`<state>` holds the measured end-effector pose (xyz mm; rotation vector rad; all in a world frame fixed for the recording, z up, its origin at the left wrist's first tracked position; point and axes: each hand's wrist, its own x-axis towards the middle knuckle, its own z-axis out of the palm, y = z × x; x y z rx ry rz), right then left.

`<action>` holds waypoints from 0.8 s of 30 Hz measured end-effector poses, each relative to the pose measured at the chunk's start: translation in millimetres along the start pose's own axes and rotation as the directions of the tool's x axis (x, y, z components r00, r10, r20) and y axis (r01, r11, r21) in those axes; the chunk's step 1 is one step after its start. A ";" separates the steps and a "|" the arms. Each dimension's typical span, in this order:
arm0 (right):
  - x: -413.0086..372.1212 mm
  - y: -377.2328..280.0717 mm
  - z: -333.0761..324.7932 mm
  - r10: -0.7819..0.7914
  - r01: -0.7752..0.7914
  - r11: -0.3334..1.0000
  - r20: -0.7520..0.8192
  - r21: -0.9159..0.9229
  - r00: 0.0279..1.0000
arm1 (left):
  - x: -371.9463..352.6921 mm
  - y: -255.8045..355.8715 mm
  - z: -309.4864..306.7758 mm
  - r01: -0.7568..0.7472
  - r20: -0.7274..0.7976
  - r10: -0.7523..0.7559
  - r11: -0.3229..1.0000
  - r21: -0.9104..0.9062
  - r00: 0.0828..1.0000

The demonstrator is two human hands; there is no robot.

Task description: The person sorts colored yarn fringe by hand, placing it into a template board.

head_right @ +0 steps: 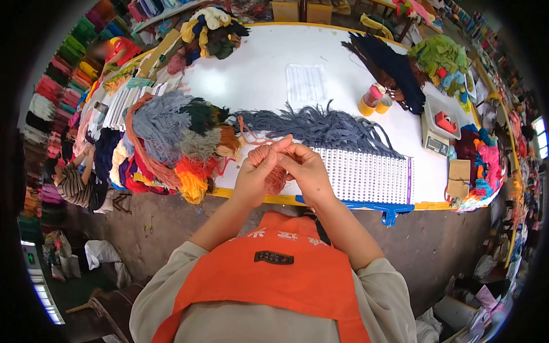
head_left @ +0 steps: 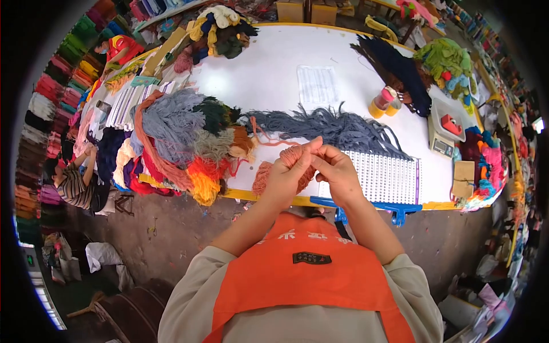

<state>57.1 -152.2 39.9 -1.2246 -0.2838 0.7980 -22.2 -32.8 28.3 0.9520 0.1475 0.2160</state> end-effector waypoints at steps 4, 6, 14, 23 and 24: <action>2.3 4.2 -3.4 -0.006 0.009 0.998 -0.057 0.061 0.998 | 4.5 -4.1 -1.4 -0.020 0.022 0.020 0.999 0.029 1.000; 2.6 3.6 -6.0 -0.010 0.016 0.986 -0.034 0.164 0.999 | 7.3 -4.6 0.9 -0.056 -0.005 0.056 0.993 -0.108 0.998; -0.8 -1.0 -65.9 -0.079 0.076 0.996 -0.104 -0.036 0.991 | 21.7 33.5 -46.8 0.043 -0.168 -0.067 0.988 -0.146 0.984; -6.9 38.8 -404.8 0.046 0.267 0.915 -0.738 0.301 0.673 | -4.8 130.3 -284.0 -0.107 -0.460 -0.150 0.868 -0.485 0.875; -17.5 43.9 -455.0 0.043 0.223 0.936 -0.718 0.272 0.695 | -7.9 142.1 -307.4 -0.121 -0.506 -0.162 0.869 -0.480 0.847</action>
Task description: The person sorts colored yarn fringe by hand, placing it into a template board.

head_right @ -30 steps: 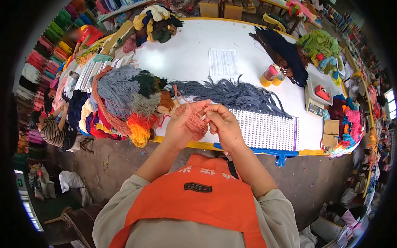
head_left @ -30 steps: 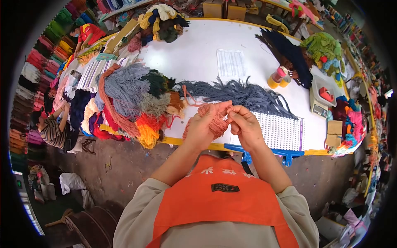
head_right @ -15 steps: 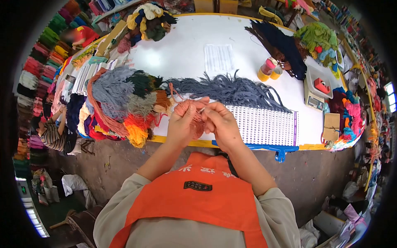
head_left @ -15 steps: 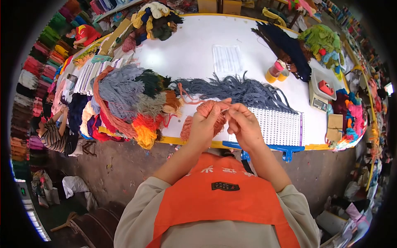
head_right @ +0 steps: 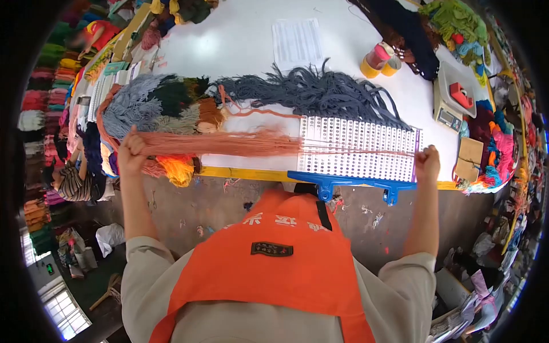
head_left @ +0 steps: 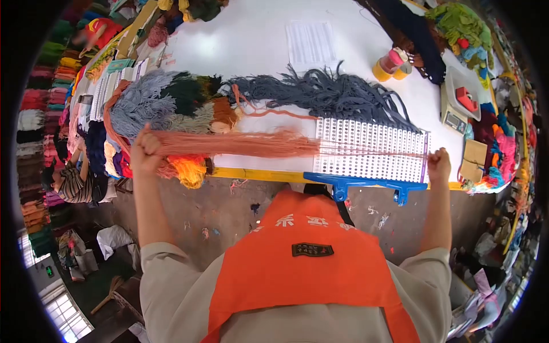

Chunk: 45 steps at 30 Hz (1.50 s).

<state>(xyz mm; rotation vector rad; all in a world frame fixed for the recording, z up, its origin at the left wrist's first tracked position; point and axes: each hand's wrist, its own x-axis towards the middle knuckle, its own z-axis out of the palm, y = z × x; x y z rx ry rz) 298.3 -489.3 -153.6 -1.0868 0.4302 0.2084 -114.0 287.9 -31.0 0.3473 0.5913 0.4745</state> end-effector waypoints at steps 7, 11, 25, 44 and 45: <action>117.1 -110.7 -144.8 -0.391 0.160 0.834 -0.362 -0.528 0.846 | 17.4 99.1 -31.1 -0.458 -0.278 0.587 0.788 0.411 0.760; 219.5 -66.5 -201.0 -0.629 0.375 -0.007 0.296 -0.927 0.719 | 28.8 -30.7 37.4 -0.376 -0.046 0.426 0.840 0.392 0.904; 29.3 262.6 197.5 0.184 0.668 0.163 0.687 -0.726 0.703 | 168.6 -504.2 28.1 0.150 -0.134 -0.085 0.214 0.965 0.987; 53.5 249.5 202.1 0.535 0.174 0.512 0.471 -0.841 0.701 | 188.7 -477.6 19.5 0.108 -0.068 -0.317 0.110 0.988 0.946; 55.1 249.7 202.6 0.533 0.173 0.515 0.471 -0.840 0.703 | 186.3 -471.4 19.5 0.123 -0.067 -0.242 0.227 0.966 0.968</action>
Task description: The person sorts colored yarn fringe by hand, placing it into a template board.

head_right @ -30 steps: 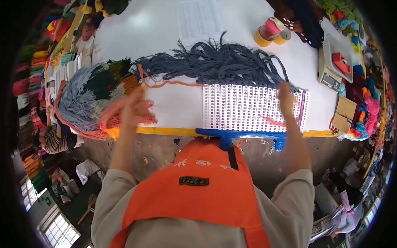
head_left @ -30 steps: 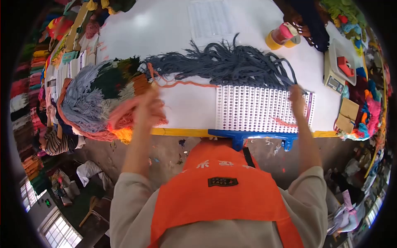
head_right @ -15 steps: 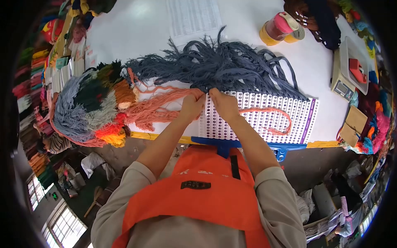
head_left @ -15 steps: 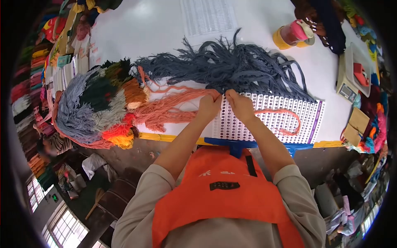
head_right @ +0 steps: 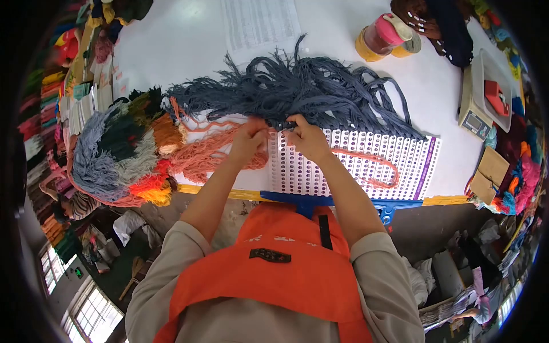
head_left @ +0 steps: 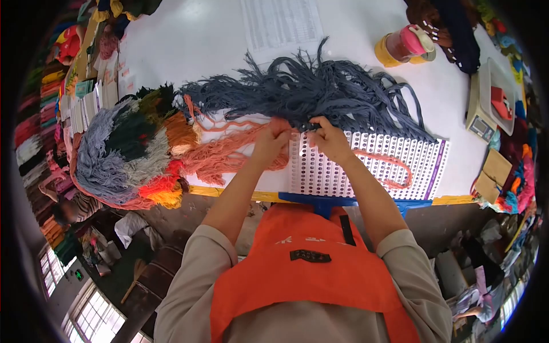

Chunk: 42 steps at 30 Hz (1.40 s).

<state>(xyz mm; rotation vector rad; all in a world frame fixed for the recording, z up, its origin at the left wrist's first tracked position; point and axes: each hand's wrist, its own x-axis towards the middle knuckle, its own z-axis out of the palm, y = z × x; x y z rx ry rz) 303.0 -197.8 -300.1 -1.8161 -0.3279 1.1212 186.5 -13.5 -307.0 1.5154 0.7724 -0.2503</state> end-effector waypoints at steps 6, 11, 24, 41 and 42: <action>0.4 2.6 -4.7 -0.014 0.013 0.999 0.041 0.037 0.999 | -31.7 24.5 5.2 0.254 0.218 -0.157 0.794 -0.552 0.963; 2.5 9.0 -8.7 -0.098 0.077 0.984 0.128 0.162 0.987 | -26.5 40.7 33.6 0.201 0.282 -0.181 0.979 -0.042 0.942; 8.9 4.3 5.4 0.022 -0.019 0.999 -0.057 0.039 0.998 | -93.7 103.5 -189.9 0.127 -0.139 -0.304 0.711 -0.692 0.942; -143.2 -141.2 97.3 -0.124 0.187 0.818 -0.152 0.543 0.981 | -206.7 114.8 -83.0 -0.179 0.049 0.375 0.550 -0.816 0.926; -162.4 -160.1 103.5 -0.139 0.175 0.798 -0.105 0.576 0.985 | -218.2 119.5 -79.7 -0.163 0.067 0.392 0.524 -0.836 0.917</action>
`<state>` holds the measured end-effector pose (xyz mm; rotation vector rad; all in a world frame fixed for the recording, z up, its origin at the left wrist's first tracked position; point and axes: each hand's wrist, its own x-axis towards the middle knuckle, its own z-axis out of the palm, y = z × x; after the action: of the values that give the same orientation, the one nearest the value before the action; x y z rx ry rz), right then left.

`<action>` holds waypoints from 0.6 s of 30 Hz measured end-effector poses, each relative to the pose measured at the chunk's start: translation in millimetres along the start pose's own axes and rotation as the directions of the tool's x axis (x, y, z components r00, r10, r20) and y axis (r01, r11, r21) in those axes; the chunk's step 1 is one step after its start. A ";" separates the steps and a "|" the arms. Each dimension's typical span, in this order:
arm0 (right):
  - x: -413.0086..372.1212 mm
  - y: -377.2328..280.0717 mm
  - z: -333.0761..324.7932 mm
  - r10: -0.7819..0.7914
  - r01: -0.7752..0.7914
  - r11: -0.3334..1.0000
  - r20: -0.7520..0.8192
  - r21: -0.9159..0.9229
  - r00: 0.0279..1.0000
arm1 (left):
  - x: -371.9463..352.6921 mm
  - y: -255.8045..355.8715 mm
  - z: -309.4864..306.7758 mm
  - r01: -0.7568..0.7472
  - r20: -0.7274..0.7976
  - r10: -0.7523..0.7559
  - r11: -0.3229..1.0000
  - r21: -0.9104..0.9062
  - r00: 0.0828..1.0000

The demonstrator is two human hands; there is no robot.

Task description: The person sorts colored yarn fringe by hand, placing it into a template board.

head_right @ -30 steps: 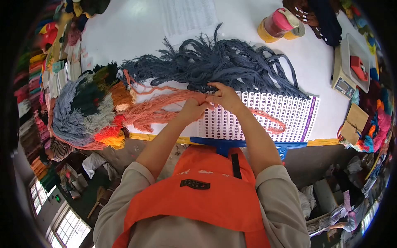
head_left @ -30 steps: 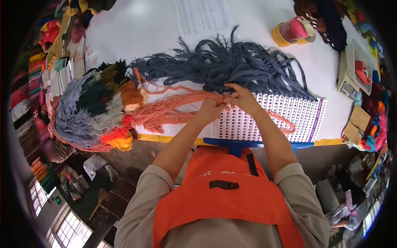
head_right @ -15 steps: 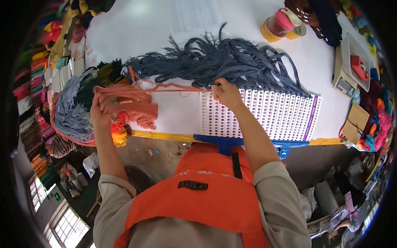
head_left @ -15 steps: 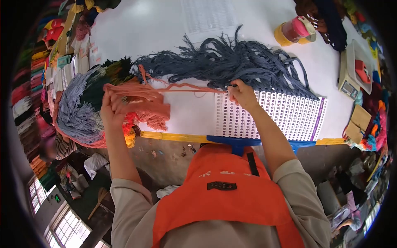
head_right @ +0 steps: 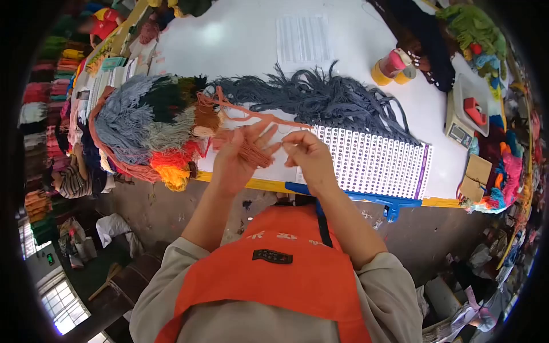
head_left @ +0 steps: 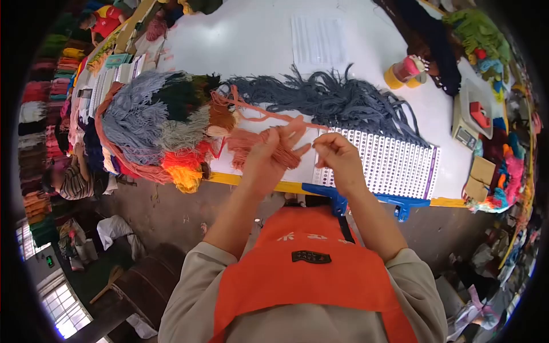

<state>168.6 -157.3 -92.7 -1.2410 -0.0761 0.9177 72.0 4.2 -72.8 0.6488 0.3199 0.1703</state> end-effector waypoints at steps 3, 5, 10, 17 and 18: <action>-29.9 -20.6 36.1 -0.055 0.066 0.990 0.089 -0.126 0.994 | -22.0 4.8 8.5 0.139 0.039 -0.142 0.988 0.068 0.989; -41.8 -21.4 47.2 -0.120 0.136 0.980 0.117 -0.147 0.986 | -40.2 13.7 24.3 0.156 0.110 -0.159 0.987 0.030 0.981; -69.2 -26.0 64.3 -0.079 0.080 0.997 0.054 -0.017 0.995 | -64.1 24.3 42.7 -0.040 0.004 0.040 0.971 0.237 0.999; -90.4 -24.4 78.4 -0.100 0.096 0.992 0.046 0.081 0.994 | -82.2 24.5 30.6 -0.140 0.051 0.131 0.894 0.426 0.990; -91.6 -24.7 78.6 -0.083 0.075 0.989 0.062 0.126 0.995 | -83.2 25.2 31.4 -0.140 0.046 0.133 0.923 0.359 0.990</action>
<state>82.0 -155.0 -5.1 -1.0852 -0.1189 0.8818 3.4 -14.9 -13.9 1.0396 0.2879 0.2409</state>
